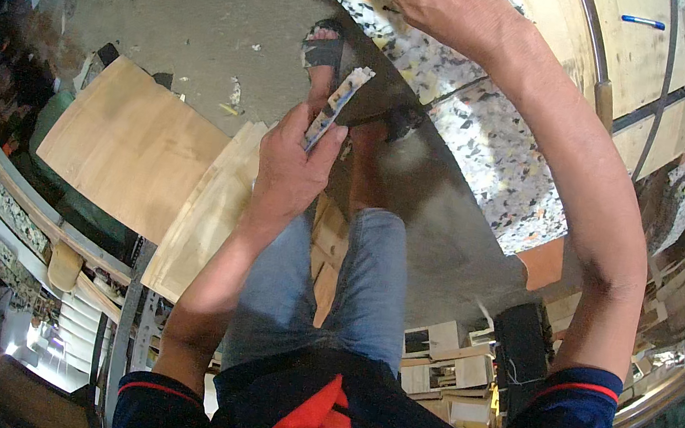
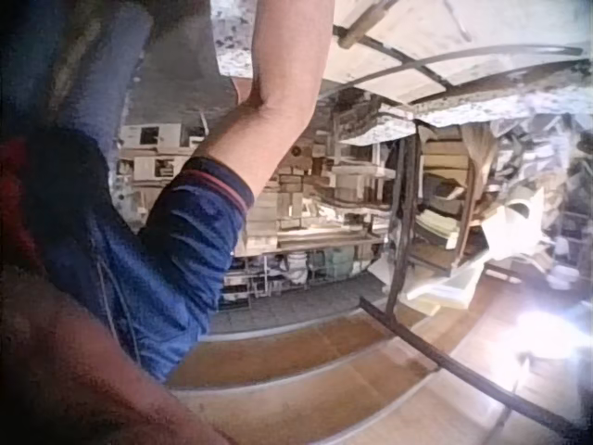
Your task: The person uses a curved metal file to shape the edges of a speckled composite material piece clamped to a workbench. They repeatedly file, wipe, and inspect the edges, occasionally applying glue from a spray gun and pressing small pieces into place.
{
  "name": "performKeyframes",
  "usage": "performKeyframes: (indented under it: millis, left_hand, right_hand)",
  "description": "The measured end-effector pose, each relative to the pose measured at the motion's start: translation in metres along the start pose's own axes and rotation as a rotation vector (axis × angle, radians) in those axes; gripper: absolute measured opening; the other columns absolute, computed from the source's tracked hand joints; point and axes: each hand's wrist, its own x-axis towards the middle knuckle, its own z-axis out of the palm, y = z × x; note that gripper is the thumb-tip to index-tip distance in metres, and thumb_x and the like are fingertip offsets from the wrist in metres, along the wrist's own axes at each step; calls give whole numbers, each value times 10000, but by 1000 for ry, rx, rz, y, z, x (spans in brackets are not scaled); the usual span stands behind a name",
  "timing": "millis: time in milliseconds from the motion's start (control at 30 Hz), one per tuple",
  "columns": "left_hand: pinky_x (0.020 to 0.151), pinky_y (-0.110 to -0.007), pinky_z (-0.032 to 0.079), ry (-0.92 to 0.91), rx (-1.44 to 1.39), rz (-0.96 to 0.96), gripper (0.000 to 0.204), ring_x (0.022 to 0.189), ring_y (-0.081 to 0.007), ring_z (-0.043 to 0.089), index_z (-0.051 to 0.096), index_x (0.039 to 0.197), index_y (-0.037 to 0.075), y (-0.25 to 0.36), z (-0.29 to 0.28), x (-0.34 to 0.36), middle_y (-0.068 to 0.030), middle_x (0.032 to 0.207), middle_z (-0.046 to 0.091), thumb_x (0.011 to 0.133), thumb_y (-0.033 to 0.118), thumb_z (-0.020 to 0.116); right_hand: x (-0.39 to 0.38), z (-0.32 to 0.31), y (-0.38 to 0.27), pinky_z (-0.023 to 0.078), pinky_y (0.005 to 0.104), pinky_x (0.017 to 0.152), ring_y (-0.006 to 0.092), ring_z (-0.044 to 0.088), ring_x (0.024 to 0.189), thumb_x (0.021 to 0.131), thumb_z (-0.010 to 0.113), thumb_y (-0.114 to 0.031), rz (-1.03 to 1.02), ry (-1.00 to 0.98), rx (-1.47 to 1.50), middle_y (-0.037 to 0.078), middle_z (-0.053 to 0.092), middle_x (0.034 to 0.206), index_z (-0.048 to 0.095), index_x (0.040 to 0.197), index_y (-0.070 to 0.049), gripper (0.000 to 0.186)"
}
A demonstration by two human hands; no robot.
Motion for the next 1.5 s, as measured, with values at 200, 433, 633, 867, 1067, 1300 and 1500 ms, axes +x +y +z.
performKeyframes:
  millis: [200,433,633,867,1067,1300,1500]
  left_hand:
    - [676,-319,500,5,10,-28,274,723,-127,590,635,1100,-10,-4,-3,-4,-99,797,667,973,227,688]
    - [652,-286,509,-14,-312,-80,249,720,-103,612,585,1179,4,-1,-1,-6,-83,903,682,1041,211,593]
    - [729,-260,482,-123,-424,-105,266,828,-92,577,604,1242,-3,4,5,-7,-43,1000,663,1049,176,569]
    - [1163,-497,334,-401,13,300,614,1392,-479,409,396,1516,-59,25,4,-26,-295,1501,457,935,44,565]
    - [997,-384,507,-627,30,69,482,1172,-271,621,554,1396,-23,41,-30,-5,-181,1332,606,940,68,678]
    - [763,-279,555,-757,182,63,391,911,-117,656,637,1276,-12,80,-31,54,-47,1009,686,941,148,763]
    - [742,-291,563,-652,310,9,374,884,-121,662,641,1293,-39,74,-33,57,-67,1020,724,969,131,720]
  right_hand:
    - [-11,6,-3,514,411,712,305,585,789,858,551,-100,41,46,10,140,546,812,564,800,-9,109]
    - [-27,1,-13,511,426,750,349,608,847,904,654,-126,283,347,137,146,588,889,585,1027,-74,151]
    - [-98,-21,-127,516,383,611,302,652,663,904,724,-150,1064,461,553,152,654,773,674,895,-33,127]
    - [-95,32,-264,530,346,781,180,659,871,960,668,-170,1579,819,1073,119,704,982,657,1117,2,232]
    - [-95,51,-278,497,291,687,81,588,789,1020,607,-172,1676,1084,1436,29,673,857,651,1120,5,208]
    - [-64,61,-293,520,347,686,185,652,764,982,617,-108,1577,1072,1188,92,685,883,629,1244,13,289]
    - [-22,73,-300,518,476,836,379,648,937,912,665,-111,1660,1125,608,201,652,933,586,1343,17,457]
